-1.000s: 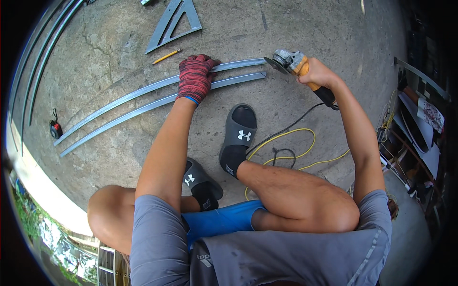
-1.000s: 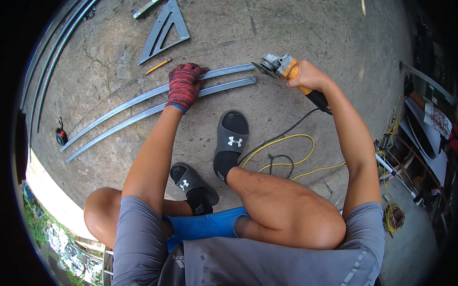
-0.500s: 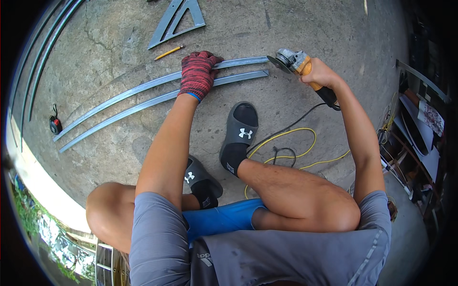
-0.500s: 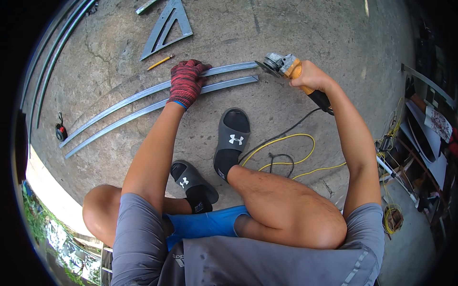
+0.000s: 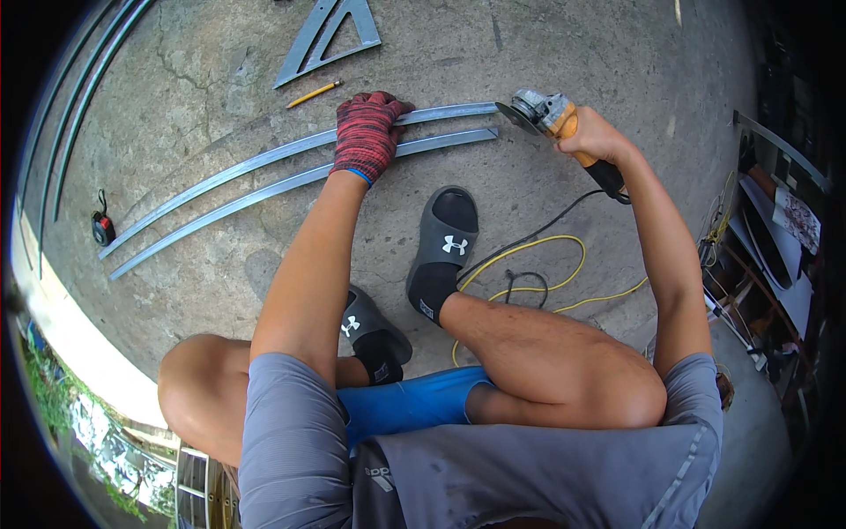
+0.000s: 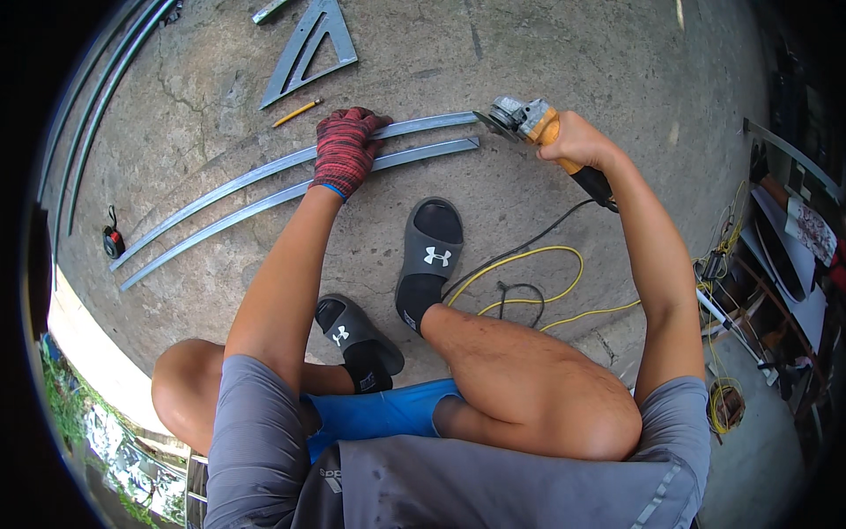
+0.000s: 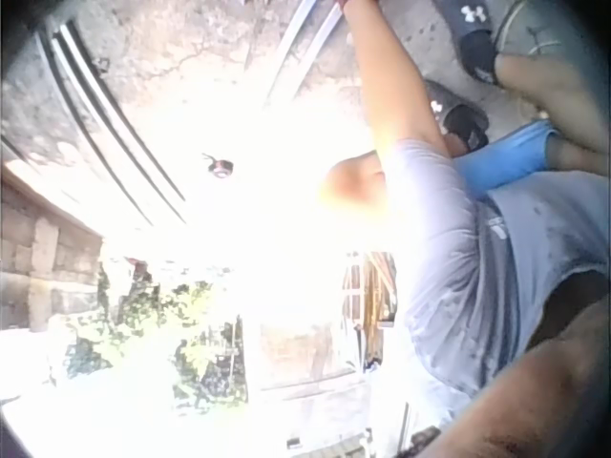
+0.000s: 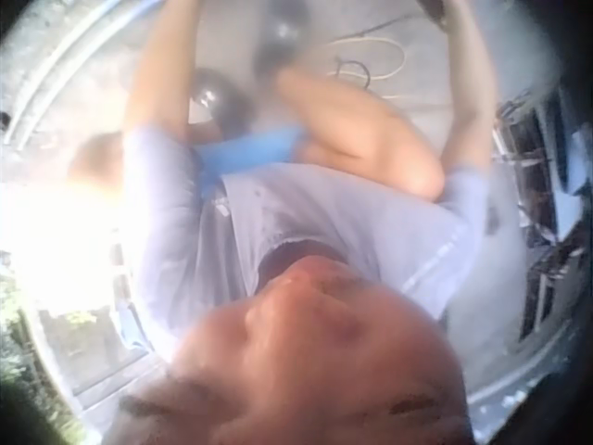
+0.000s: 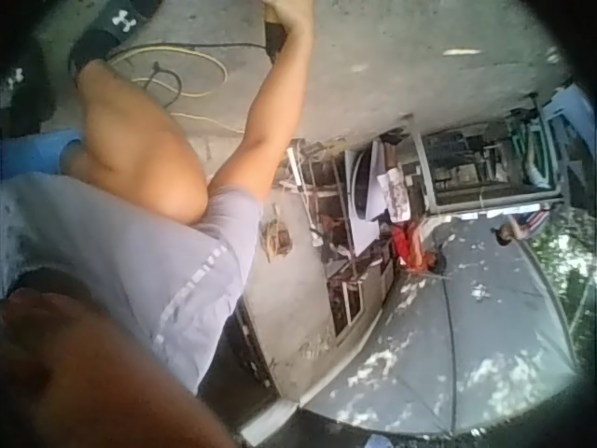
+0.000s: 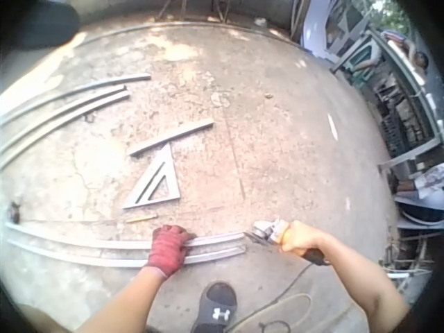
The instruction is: The recorder measures metal rods using a speed square and pencil, and then cuts them using an electric angle grinder.
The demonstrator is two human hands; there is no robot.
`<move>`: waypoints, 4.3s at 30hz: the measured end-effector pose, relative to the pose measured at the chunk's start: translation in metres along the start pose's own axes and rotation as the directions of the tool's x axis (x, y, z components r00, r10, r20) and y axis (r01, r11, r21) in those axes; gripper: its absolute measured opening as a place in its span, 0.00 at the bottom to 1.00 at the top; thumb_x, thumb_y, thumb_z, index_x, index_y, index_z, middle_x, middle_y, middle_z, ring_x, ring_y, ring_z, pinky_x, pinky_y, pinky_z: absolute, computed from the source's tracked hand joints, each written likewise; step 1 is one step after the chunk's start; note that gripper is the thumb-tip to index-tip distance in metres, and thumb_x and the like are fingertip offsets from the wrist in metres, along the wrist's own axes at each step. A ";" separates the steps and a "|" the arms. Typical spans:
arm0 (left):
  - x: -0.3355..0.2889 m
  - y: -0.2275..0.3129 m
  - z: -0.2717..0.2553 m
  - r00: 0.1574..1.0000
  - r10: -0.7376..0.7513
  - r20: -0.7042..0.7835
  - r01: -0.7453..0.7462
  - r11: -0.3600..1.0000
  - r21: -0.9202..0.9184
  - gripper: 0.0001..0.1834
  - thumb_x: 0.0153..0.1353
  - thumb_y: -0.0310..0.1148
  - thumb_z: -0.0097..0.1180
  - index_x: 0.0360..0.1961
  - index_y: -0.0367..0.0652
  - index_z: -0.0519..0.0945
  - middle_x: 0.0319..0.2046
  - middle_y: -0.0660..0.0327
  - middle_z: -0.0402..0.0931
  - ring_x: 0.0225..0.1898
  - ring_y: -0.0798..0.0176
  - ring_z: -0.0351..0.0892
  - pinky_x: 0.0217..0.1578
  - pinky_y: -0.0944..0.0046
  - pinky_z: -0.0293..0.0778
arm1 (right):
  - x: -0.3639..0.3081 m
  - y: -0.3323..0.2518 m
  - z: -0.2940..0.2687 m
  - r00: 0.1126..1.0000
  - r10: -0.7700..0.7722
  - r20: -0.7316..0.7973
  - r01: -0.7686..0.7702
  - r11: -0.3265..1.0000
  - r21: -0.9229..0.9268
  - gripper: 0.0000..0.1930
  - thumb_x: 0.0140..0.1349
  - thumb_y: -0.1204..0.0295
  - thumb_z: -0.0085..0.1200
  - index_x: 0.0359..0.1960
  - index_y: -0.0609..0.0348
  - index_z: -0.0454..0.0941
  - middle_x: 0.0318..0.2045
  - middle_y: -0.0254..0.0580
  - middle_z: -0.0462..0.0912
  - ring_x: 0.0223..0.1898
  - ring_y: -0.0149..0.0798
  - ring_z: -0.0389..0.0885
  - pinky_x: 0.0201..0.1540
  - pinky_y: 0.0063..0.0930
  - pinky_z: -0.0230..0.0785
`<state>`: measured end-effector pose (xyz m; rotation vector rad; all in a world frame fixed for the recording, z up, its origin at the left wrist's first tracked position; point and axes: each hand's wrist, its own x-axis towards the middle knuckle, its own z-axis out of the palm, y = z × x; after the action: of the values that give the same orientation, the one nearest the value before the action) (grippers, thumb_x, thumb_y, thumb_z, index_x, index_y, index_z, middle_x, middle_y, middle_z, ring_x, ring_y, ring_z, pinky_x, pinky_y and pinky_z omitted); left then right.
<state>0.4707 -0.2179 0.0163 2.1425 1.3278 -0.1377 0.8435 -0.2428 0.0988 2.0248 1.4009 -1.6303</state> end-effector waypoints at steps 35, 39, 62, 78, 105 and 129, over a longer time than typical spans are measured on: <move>-0.002 0.000 0.000 1.000 -0.003 -0.021 0.002 0.999 -0.050 0.19 0.55 0.33 0.64 0.50 0.62 0.84 0.48 0.65 0.80 0.55 0.54 0.75 0.59 0.51 0.66 | 0.004 -0.003 0.001 0.999 0.051 0.013 -0.051 0.999 -0.001 0.16 0.42 0.71 0.67 0.32 0.67 0.79 0.26 0.37 0.81 0.27 0.31 0.78 0.33 0.29 0.72; -0.002 0.002 -0.001 1.000 -0.008 -0.016 0.008 0.999 -0.043 0.20 0.55 0.33 0.65 0.50 0.62 0.84 0.48 0.66 0.80 0.55 0.55 0.75 0.59 0.51 0.66 | 0.004 -0.002 0.000 0.998 0.053 0.023 -0.053 0.999 -0.009 0.16 0.42 0.72 0.67 0.33 0.67 0.79 0.26 0.37 0.81 0.27 0.31 0.78 0.33 0.29 0.72; -0.003 0.001 0.002 0.999 0.008 -0.043 -0.011 0.998 -0.060 0.21 0.55 0.33 0.64 0.51 0.63 0.84 0.48 0.65 0.80 0.55 0.53 0.74 0.58 0.50 0.66 | 0.003 -0.002 0.003 0.999 0.026 -0.024 -0.027 1.000 -0.015 0.11 0.41 0.73 0.62 0.26 0.65 0.78 0.21 0.34 0.79 0.23 0.29 0.75 0.29 0.27 0.69; -0.003 0.001 0.001 0.999 -0.009 -0.031 0.007 0.998 -0.062 0.21 0.55 0.33 0.64 0.52 0.63 0.83 0.49 0.65 0.79 0.56 0.53 0.74 0.60 0.49 0.65 | 0.000 -0.013 0.006 0.998 0.054 -0.021 -0.055 0.998 -0.040 0.11 0.42 0.73 0.63 0.28 0.64 0.78 0.22 0.35 0.79 0.22 0.29 0.75 0.28 0.26 0.68; -0.003 0.001 -0.001 1.000 -0.014 0.007 0.015 0.997 -0.075 0.21 0.56 0.34 0.64 0.52 0.64 0.83 0.50 0.66 0.79 0.57 0.54 0.73 0.60 0.50 0.64 | 0.002 -0.023 0.007 0.998 0.050 -0.035 -0.050 0.999 -0.001 0.11 0.41 0.72 0.63 0.26 0.65 0.79 0.21 0.36 0.80 0.23 0.30 0.77 0.28 0.27 0.69; -0.003 -0.001 0.001 0.999 -0.001 -0.045 -0.003 0.996 -0.086 0.20 0.55 0.32 0.64 0.51 0.63 0.84 0.50 0.65 0.79 0.56 0.53 0.75 0.60 0.48 0.65 | 0.006 -0.026 0.010 0.998 0.021 -0.051 -0.021 1.000 -0.004 0.11 0.41 0.72 0.63 0.27 0.66 0.80 0.22 0.36 0.80 0.23 0.31 0.77 0.28 0.27 0.69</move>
<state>0.4690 -0.2205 0.0163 2.0853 1.3338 -0.0307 0.8168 -0.2319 0.0998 2.0856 1.3945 -1.5759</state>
